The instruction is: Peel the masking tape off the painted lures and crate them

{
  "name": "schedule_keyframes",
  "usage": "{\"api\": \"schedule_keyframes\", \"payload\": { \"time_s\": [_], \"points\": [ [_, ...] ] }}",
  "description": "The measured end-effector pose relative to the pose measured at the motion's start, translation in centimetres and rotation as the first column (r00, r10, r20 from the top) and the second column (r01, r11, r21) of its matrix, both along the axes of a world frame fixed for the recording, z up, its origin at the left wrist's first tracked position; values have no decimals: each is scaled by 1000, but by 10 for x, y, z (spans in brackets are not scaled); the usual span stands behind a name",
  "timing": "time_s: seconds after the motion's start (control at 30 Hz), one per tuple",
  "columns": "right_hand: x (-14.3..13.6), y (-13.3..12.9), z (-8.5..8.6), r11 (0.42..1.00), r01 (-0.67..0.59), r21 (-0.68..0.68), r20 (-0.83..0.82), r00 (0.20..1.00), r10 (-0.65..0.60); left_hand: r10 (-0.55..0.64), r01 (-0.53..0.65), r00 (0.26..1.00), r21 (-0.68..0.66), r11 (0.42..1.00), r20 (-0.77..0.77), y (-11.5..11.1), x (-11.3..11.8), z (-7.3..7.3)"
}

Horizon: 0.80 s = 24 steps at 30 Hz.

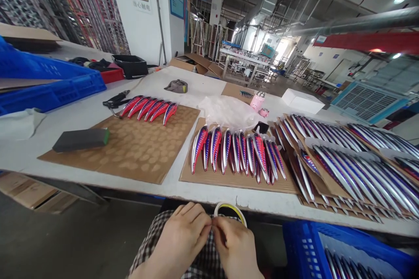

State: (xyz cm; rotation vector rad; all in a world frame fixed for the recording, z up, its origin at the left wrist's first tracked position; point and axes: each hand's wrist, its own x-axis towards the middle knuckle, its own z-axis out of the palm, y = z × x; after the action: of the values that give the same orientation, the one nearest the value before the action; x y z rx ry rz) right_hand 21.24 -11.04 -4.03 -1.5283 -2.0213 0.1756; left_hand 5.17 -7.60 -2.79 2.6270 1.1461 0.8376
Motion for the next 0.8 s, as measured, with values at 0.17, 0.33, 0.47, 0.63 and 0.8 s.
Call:
{"api": "schedule_keyframes", "payload": {
  "time_s": [0.17, 0.33, 0.47, 0.63, 0.8],
  "points": [
    [-7, 3, 2, 1000, 21, 20, 3, 1000, -21, 39, -37, 999, -99, 994, 22, 1, -3, -9],
    [-11, 7, 3, 999, 21, 50, 9, 1000, -22, 66, -49, 995, -213, 976, 74, -1, -7, -12],
    [-14, 8, 1, 999, 2, 44, 61, 998, -5, 106, -92, 993, -233, 968, 49, -1, -9, -15],
    [-15, 9, 1, 1000, -11, 23, 39, 999, 10, 108, -86, 987, -175, 981, 122, 2, -9, -20],
    [-21, 11, 5, 999, -46, 3, -218, 975, 46, 161, 51, 844, -376, 925, 512, -1, -10, -16]
  ]
}}
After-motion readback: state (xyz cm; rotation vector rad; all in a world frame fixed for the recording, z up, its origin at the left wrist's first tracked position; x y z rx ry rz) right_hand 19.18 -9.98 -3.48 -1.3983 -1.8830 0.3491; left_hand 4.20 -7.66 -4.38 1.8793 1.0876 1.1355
